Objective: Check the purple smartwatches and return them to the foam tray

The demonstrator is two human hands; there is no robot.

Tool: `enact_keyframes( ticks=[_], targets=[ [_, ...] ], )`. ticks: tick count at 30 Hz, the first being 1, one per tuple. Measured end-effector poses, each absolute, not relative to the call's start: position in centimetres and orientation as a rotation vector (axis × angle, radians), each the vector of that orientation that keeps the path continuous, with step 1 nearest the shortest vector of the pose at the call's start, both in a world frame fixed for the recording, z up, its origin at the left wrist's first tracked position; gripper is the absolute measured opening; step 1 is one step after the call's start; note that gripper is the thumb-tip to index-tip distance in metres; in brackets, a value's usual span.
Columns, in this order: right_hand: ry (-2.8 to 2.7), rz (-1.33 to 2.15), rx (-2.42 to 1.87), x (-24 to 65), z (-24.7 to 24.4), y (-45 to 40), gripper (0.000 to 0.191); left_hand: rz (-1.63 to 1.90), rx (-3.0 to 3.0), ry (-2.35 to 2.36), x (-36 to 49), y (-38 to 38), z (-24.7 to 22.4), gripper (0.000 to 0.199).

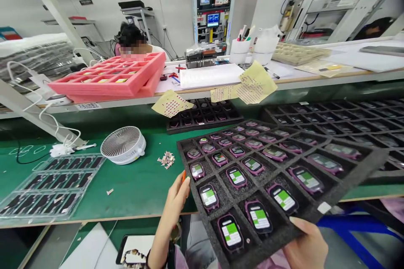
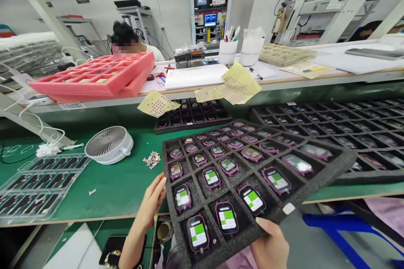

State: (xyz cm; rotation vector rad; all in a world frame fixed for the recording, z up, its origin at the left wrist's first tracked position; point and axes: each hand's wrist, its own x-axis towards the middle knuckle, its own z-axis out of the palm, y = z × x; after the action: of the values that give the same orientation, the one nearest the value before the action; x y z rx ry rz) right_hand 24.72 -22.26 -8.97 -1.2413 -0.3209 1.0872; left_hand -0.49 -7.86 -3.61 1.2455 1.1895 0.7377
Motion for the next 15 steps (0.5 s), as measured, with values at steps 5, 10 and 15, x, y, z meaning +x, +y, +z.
enact_keyframes(
  ticks=[5,10,15],
  targets=[
    [-0.213,1.246,-1.029,21.4,-8.8,-22.2,0.056,0.744,1.093,1.25,0.4,-4.0,-5.2,0.079],
    [-0.232,1.253,-1.042,19.4,-9.4,-20.9,0.041,0.846,1.291,1.343,0.2,-0.2,-8.5,0.044],
    [-0.194,1.365,-1.104,19.5,-10.3,-19.9,0.035,0.719,1.524,1.358,-0.3,1.9,-11.0,0.043]
  ],
)
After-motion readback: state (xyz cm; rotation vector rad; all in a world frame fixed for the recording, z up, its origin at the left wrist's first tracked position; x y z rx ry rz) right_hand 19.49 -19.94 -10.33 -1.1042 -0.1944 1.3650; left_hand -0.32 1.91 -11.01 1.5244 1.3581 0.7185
